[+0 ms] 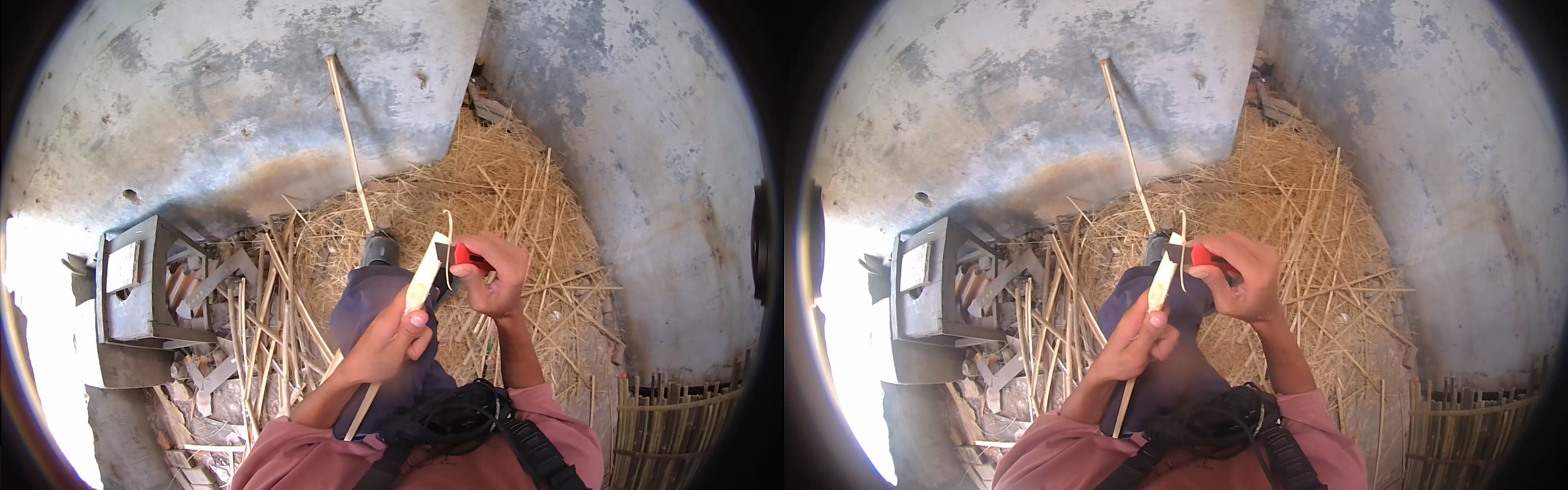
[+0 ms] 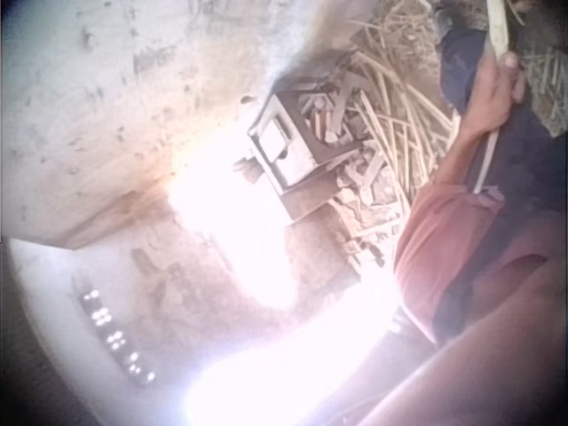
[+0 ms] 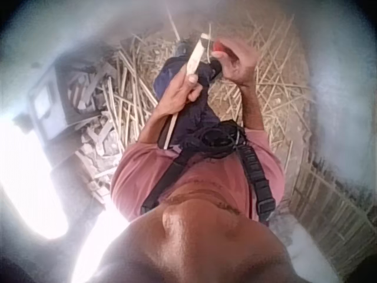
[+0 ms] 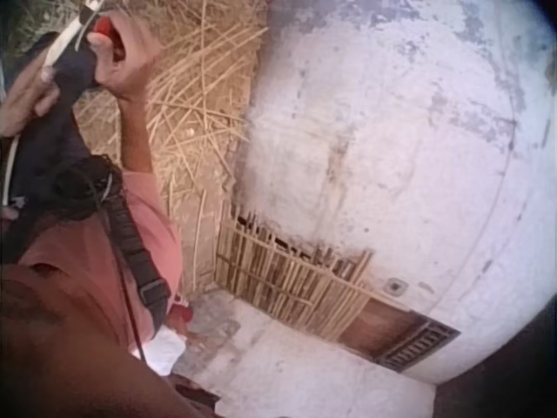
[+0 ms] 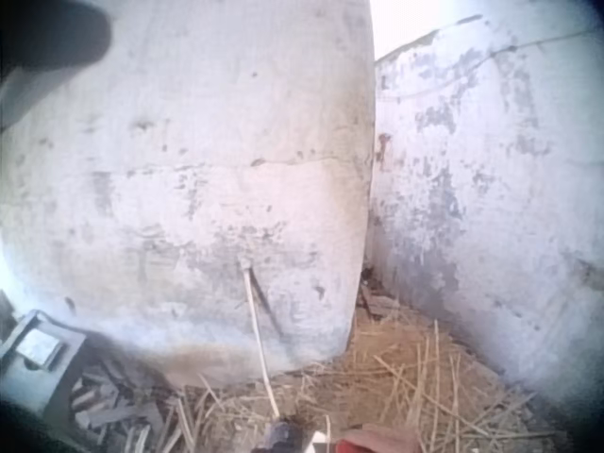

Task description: The person whittles a strip of wood using a small red utility knife while seated, removing thin shavings to shape the end of the piece.

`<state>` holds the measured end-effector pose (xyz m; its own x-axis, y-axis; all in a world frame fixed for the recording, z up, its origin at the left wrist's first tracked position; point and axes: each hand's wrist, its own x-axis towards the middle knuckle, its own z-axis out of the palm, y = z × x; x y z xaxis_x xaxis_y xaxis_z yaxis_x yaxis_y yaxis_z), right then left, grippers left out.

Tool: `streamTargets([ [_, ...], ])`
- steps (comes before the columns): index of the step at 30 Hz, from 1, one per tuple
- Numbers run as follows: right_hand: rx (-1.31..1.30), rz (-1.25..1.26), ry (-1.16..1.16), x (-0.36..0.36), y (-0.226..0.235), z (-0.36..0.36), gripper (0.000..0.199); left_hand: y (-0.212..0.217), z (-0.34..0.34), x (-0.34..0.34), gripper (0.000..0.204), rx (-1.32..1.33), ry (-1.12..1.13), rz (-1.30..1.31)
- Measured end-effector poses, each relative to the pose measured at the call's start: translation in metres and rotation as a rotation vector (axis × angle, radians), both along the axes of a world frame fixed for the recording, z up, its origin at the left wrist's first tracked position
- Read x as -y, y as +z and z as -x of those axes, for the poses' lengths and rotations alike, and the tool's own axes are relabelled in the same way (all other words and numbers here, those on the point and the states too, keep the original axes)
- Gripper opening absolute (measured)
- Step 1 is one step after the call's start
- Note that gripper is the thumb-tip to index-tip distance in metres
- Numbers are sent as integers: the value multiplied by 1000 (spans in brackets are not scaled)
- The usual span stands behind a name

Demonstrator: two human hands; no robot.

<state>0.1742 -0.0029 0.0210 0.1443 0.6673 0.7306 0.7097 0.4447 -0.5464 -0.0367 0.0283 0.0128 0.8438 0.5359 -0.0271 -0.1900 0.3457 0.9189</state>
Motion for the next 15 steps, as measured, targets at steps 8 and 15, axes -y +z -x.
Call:
streamTargets([
  [8, -458, 410, 538, 3, 2, -20, 27, -14, 6, -7, 51, 49, -44, 27],
  [15, -670, 119, 271, 6, 13, -5, 45, -9, 1, -4, 35, -93, 78, -296],
])
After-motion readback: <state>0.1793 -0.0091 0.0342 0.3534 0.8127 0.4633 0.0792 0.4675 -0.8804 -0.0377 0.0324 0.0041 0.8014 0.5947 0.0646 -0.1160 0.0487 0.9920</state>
